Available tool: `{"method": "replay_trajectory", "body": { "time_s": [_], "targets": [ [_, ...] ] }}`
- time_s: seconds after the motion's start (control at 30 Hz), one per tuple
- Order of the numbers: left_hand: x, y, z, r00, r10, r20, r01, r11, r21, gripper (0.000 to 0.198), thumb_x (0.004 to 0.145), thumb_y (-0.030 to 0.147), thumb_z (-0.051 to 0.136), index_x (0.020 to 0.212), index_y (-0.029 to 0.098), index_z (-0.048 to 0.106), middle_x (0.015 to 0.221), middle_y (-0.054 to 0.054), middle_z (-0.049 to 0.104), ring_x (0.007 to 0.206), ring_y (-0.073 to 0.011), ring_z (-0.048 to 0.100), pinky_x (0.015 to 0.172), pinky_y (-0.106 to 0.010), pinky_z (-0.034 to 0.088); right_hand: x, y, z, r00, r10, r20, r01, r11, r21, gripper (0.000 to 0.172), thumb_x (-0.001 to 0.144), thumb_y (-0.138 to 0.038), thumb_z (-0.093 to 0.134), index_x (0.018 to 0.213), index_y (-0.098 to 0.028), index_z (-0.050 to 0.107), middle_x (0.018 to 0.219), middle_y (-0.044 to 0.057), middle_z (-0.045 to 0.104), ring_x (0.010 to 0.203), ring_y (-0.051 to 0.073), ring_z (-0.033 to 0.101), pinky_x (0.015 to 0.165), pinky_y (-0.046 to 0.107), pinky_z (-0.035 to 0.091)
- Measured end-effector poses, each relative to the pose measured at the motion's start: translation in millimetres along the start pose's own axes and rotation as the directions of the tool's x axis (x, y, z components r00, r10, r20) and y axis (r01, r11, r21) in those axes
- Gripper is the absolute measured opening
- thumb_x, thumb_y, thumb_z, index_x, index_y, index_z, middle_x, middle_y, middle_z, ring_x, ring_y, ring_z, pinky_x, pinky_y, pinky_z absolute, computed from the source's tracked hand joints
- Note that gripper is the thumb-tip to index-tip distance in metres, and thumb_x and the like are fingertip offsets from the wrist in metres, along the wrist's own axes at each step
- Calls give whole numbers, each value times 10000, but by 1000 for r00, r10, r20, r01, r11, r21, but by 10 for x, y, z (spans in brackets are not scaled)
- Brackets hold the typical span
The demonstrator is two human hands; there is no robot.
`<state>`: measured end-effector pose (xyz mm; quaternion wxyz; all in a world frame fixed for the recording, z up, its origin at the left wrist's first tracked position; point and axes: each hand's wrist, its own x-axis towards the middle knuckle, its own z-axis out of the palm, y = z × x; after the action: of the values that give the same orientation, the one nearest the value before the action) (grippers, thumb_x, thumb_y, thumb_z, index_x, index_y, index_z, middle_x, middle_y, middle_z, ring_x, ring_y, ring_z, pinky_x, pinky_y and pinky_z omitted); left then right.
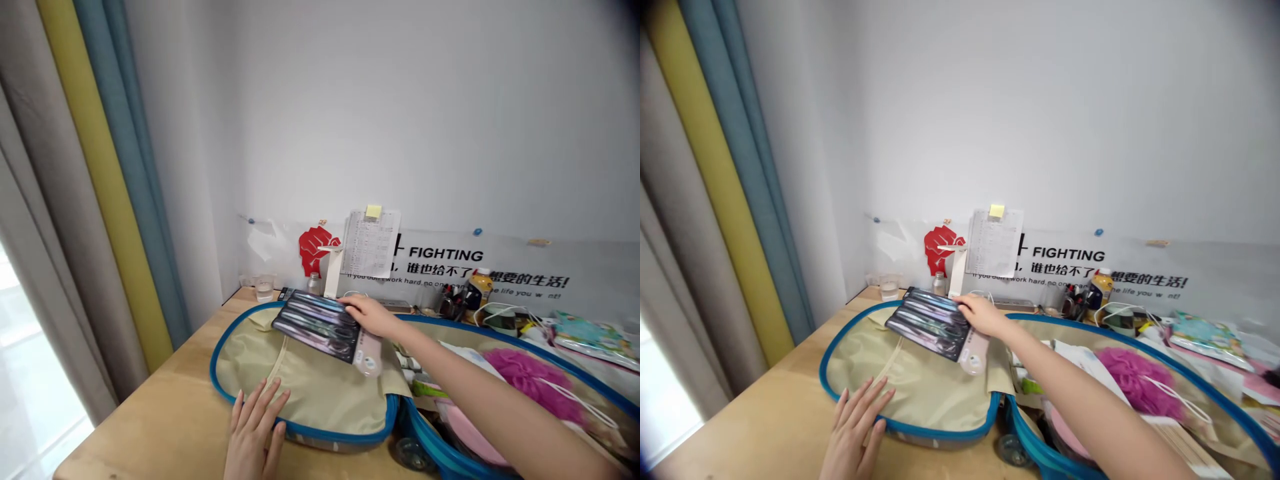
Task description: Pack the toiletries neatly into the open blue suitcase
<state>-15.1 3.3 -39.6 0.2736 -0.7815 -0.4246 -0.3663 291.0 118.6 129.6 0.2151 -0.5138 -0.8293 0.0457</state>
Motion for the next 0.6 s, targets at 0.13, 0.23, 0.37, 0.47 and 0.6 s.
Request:
{"method": "replay_trajectory", "body": {
  "time_s": [0.13,0.23,0.37,0.47,0.6],
  "targets": [
    [-5,6,20,1000,1,-4,-1,1000,11,407,905,219,453,1279,291,597,1319,-1,633,1261,-174,513,1183,-358,126,405,-151,468,987,-135,88,128,989,73,298,929,-360,550,1158,-179,609,1206,75,625,1088,186,601,957,438,486],
    [-10,4,41,1000,3,-13,-2,1000,21,409,907,223,444,1278,300,598,1320,-4,632,1255,-175,519,1180,-364,142,579,-153,760,980,-154,122,145,986,80,299,924,-370,557,1146,-175,607,1188,73,619,1051,182,606,917,420,508],
    [6,-3,34,1000,20,-19,-19,999,41,407,910,225,436,1277,289,598,1320,-2,631,1269,-169,504,1190,-354,96,697,-130,1046,986,-114,125,111,993,32,323,918,-376,565,1165,-169,591,1176,73,614,1021,180,610,883,410,521],
    [19,-6,20,999,34,-14,-33,998,45,409,908,224,445,1283,288,594,1319,1,631,1277,-163,492,1192,-344,85,703,-142,1140,988,-94,121,97,995,-22,335,917,-380,566,1178,-171,585,1192,76,606,1030,185,605,888,417,517],
    [6,-5,30,999,26,-21,-25,999,38,420,908,216,440,1292,297,590,1325,5,626,1296,-165,471,1193,-349,93,609,-216,1087,978,-159,135,171,982,-78,394,916,-398,558,1247,-186,558,1333,95,538,1195,236,532,1008,500,432]
  ]
}}
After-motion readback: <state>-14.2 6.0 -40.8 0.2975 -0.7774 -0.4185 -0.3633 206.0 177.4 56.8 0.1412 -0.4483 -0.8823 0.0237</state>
